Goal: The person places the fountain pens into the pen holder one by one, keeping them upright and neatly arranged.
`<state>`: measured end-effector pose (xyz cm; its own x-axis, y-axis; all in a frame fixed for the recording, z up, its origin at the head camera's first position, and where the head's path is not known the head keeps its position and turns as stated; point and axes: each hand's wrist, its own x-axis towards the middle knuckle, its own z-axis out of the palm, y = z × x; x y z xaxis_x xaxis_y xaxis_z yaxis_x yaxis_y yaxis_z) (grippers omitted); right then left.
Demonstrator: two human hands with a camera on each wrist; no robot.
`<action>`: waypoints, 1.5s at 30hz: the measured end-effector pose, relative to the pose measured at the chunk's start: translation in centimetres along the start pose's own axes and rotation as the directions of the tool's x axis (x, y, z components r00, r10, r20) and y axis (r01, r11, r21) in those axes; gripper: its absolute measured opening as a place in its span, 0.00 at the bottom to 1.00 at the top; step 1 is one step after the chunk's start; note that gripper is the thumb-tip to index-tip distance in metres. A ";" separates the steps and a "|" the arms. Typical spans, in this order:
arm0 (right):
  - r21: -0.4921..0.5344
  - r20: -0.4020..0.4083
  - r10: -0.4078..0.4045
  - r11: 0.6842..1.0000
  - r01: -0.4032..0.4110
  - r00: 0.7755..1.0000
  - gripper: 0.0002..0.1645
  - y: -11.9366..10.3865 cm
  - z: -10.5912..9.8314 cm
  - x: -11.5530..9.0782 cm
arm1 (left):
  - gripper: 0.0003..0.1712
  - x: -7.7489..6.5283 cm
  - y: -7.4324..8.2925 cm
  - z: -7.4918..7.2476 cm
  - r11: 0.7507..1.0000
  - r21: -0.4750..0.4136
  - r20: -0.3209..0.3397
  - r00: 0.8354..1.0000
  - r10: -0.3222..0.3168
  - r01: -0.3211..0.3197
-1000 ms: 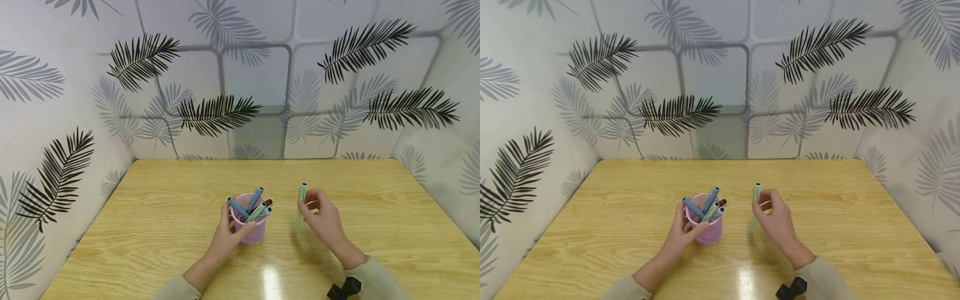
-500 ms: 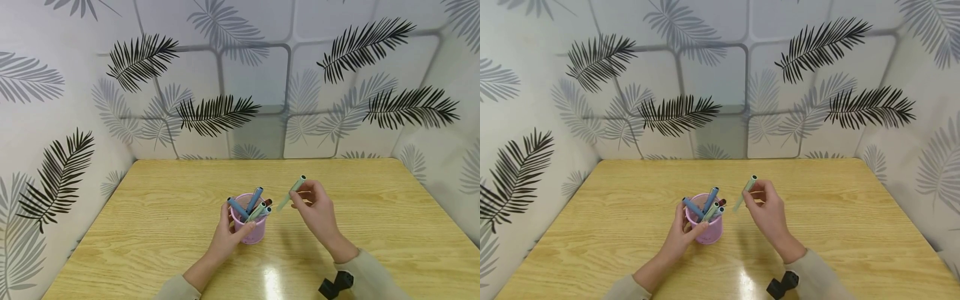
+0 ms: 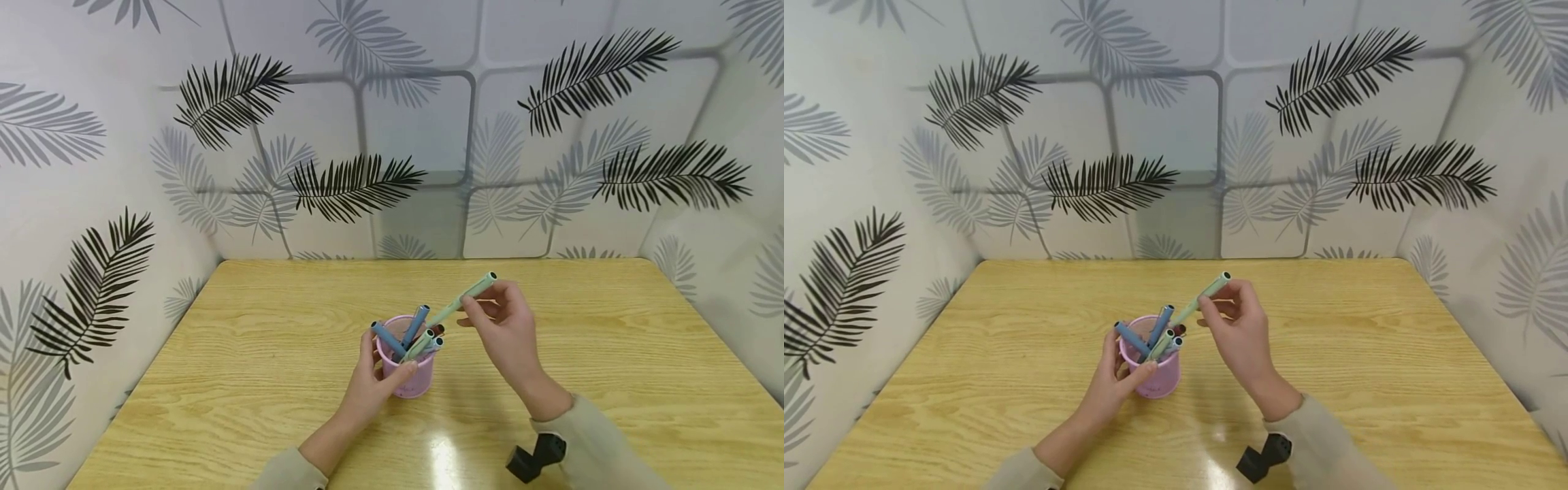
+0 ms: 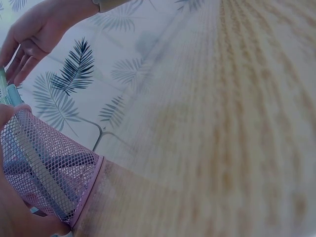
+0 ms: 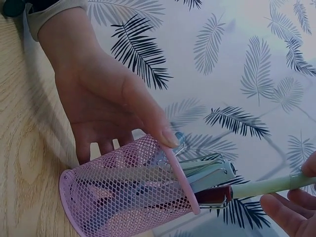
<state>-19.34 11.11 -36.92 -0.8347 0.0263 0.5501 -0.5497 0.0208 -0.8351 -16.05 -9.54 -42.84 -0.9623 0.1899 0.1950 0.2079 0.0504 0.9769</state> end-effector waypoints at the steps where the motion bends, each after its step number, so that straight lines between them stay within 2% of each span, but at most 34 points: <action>1: -0.004 0.007 0.008 1.000 -0.008 1.000 0.14 0.3 0.0 0.1 | 0.42 0.0 0.0 0.0 1.000 0.001 -0.001 1.000 -0.002 0.002; 5: -0.020 0.037 0.048 0.999 -0.047 0.998 0.14 0.5 0.2 0.2 | 0.42 0.0 0.2 0.0 1.000 0.002 -0.006 1.000 -0.004 0.004; 12: -0.130 0.107 0.157 0.981 -0.143 0.982 0.14 0.9 0.6 0.4 | 0.42 0.0 0.3 0.0 1.000 0.002 -0.005 1.000 -0.003 0.003; 20: -0.257 0.190 0.221 0.952 -0.169 0.957 0.11 1.8 0.9 1.0 | 0.41 0.1 0.4 0.1 1.000 -0.009 0.002 1.000 0.013 -0.013; 23: -0.313 0.229 0.256 0.933 -0.179 0.939 0.10 2.2 1.0 1.2 | 0.41 0.1 0.5 0.1 1.000 -0.011 0.005 1.000 0.013 -0.013; 27: -0.380 0.290 0.318 0.904 -0.197 0.903 0.10 2.4 1.2 1.5 | 0.42 0.2 0.3 0.1 1.000 -0.011 0.004 1.000 0.020 -0.020; 30: -0.412 0.325 0.352 0.888 -0.203 0.878 0.13 2.6 1.2 1.5 | 0.42 0.2 0.2 0.1 1.000 -0.011 0.006 1.000 0.026 -0.026; 34: -0.416 0.354 0.369 0.885 -0.208 0.860 0.20 2.5 1.2 1.4 | 0.41 0.1 0.3 0.0 1.000 -0.005 -0.001 1.000 0.018 -0.019; 38: -0.402 0.360 0.374 0.889 -0.219 0.855 0.23 2.4 1.2 1.2 | 0.42 0.0 0.4 -0.1 1.000 -0.002 -0.006 1.000 0.009 -0.009; 45: -0.383 0.318 0.391 0.886 -0.260 0.864 0.26 2.6 0.7 0.8 | 0.41 0.1 0.2 -0.2 1.000 0.011 -0.007 1.000 0.004 -0.004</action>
<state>-21.47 10.52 -38.66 -0.9464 -0.2874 0.1474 -0.2573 0.3948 -0.8820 -16.12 -9.74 -42.64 -0.9627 0.1832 0.1994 0.2135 0.0609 0.9750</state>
